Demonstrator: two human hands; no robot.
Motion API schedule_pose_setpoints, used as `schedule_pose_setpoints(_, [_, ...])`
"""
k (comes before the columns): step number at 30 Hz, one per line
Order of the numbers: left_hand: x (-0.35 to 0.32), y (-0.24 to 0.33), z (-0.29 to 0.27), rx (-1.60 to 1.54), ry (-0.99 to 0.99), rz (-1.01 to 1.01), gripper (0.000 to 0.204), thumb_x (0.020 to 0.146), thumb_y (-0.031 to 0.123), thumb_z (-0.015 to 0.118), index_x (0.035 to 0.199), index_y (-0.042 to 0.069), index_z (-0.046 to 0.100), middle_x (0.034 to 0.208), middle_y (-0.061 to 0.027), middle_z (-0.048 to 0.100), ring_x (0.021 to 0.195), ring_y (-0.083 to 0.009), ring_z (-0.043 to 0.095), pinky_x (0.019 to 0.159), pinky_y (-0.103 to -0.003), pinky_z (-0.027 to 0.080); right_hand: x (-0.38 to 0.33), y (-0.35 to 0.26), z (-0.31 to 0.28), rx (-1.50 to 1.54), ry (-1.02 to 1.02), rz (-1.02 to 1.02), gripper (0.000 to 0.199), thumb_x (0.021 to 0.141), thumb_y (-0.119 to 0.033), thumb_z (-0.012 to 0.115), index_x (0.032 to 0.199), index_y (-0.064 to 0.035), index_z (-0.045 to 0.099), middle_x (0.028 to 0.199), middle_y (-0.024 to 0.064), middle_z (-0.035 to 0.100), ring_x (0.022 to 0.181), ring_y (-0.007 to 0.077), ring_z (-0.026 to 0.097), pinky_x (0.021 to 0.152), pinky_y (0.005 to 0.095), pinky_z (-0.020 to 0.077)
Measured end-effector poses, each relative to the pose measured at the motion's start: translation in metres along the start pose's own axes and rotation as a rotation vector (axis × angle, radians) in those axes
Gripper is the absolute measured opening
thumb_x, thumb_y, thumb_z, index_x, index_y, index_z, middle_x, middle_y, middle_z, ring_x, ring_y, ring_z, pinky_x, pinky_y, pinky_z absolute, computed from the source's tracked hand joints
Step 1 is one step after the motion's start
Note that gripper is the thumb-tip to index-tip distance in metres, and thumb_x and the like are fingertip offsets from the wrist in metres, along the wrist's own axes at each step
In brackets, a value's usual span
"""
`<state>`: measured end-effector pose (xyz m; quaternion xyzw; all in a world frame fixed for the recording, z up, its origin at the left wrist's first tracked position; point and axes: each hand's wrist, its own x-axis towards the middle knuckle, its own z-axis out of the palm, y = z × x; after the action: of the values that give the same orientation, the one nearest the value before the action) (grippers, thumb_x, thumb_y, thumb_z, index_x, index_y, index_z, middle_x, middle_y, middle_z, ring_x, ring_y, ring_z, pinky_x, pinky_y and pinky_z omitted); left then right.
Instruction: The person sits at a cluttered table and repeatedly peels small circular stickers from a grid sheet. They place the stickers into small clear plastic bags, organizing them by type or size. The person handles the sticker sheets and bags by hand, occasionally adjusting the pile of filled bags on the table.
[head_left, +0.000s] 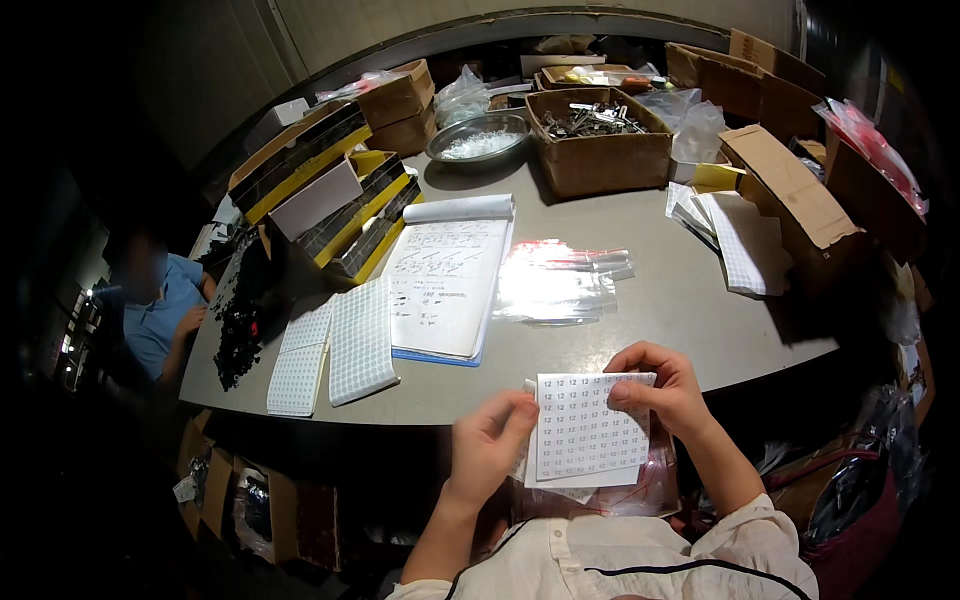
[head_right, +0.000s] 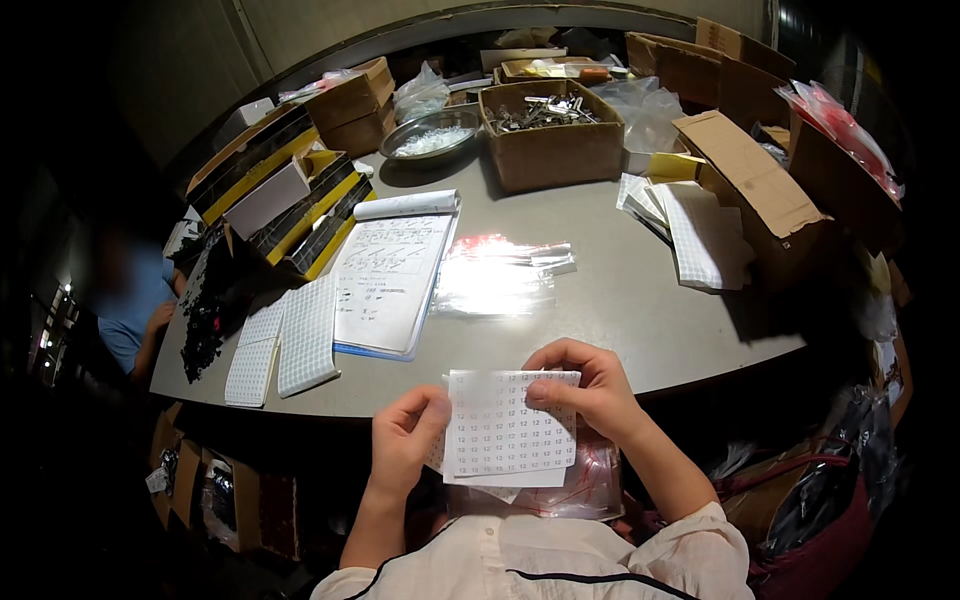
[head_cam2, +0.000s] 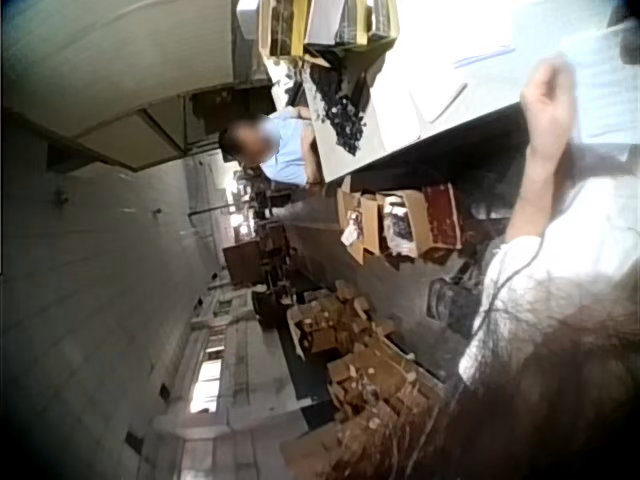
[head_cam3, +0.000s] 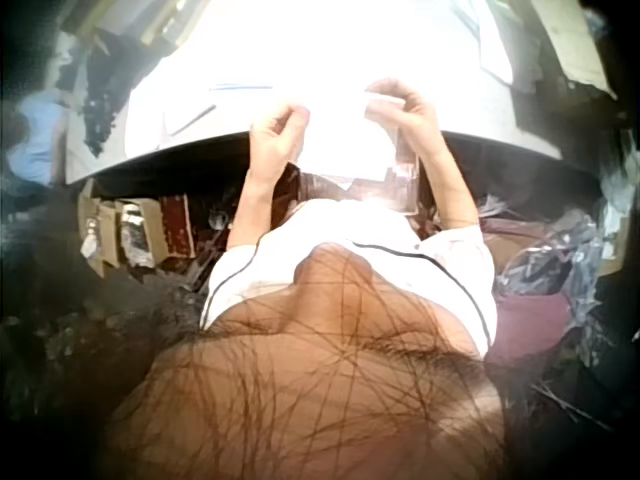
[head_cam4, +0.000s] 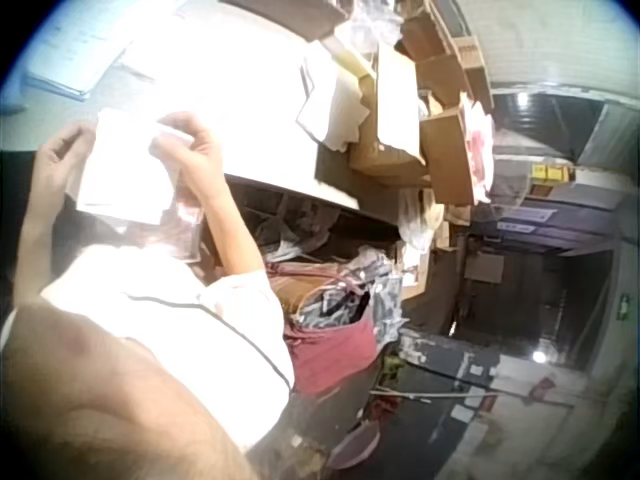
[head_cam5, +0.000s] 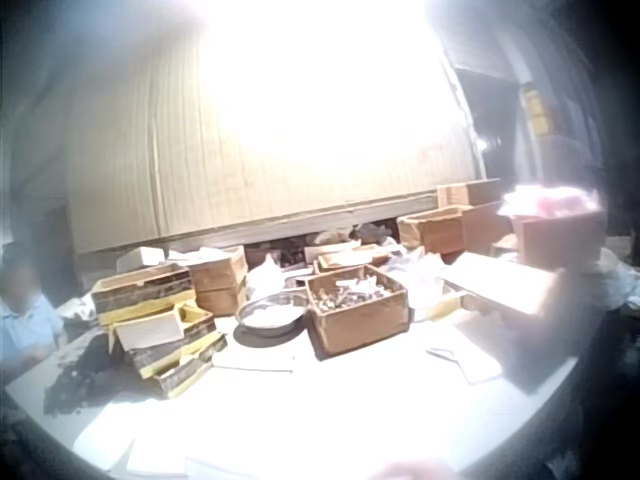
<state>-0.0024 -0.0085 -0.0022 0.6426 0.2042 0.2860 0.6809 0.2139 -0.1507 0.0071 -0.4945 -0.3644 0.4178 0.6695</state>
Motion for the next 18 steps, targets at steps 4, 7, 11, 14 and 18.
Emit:
schedule_pose_setpoints(4, [-0.001, 0.000, -0.002, -0.076, -0.090, 0.023, 0.021, 0.098, 0.003, 0.067, 0.116, -0.008, 0.066, 0.109, -0.0092, 0.071, 0.099, -0.0130, 0.065, 0.087, -0.028, 0.052, -0.001, 0.003, -0.002, 0.085, -0.030, 0.037, 0.032, 0.082, -0.010, 0.083, 0.109, 0.0023, 0.070, 0.091, 0.0074, 0.072, 0.083, 0.0121, 0.069, 0.074, 0.0249, 0.0550])
schedule_pose_setpoints(7, [-0.001, -0.001, 0.002, 0.074, -0.034, 0.100, 0.023, 0.094, -0.003, 0.066, 0.117, -0.007, 0.066, 0.111, -0.0117, 0.071, 0.102, -0.0152, 0.068, 0.088, -0.030, 0.054, -0.001, 0.005, 0.002, 0.008, -0.036, -0.014, 0.033, 0.083, -0.010, 0.082, 0.112, 0.0029, 0.071, 0.091, 0.0074, 0.072, 0.081, 0.0114, 0.069, 0.072, 0.0234, 0.0543])
schedule_pose_setpoints(11, [0.004, 0.015, 0.016, 0.317, 0.101, 0.330, 0.016, 0.090, -0.007, 0.067, 0.106, -0.006, 0.069, 0.094, -0.0084, 0.073, 0.090, -0.0116, 0.069, 0.083, -0.026, 0.055, -0.006, 0.002, 0.006, -0.044, -0.109, -0.023, 0.031, 0.087, -0.007, 0.079, 0.114, 0.0043, 0.071, 0.092, 0.0089, 0.073, 0.083, 0.0125, 0.070, 0.073, 0.0247, 0.0561])
schedule_pose_setpoints(14, [0.002, 0.015, 0.008, 0.447, 0.052, 0.377, 0.013, 0.089, -0.008, 0.068, 0.102, -0.006, 0.070, 0.093, -0.0094, 0.074, 0.084, -0.0120, 0.070, 0.078, -0.025, 0.056, -0.008, 0.003, 0.000, -0.149, -0.164, -0.039, 0.026, 0.090, -0.010, 0.078, 0.110, 0.0042, 0.072, 0.095, 0.0081, 0.073, 0.087, 0.0112, 0.069, 0.077, 0.0252, 0.0567])
schedule_pose_setpoints(18, [-0.004, 0.006, 0.010, 0.158, 0.073, 0.173, 0.013, 0.093, -0.005, 0.066, 0.104, -0.007, 0.071, 0.099, -0.0112, 0.075, 0.085, -0.0139, 0.071, 0.077, -0.027, 0.056, -0.010, -0.001, 0.003, -0.226, -0.131, -0.076, 0.020, 0.089, -0.005, 0.078, 0.105, 0.0048, 0.072, 0.092, 0.0083, 0.073, 0.083, 0.0121, 0.070, 0.072, 0.0242, 0.0558])
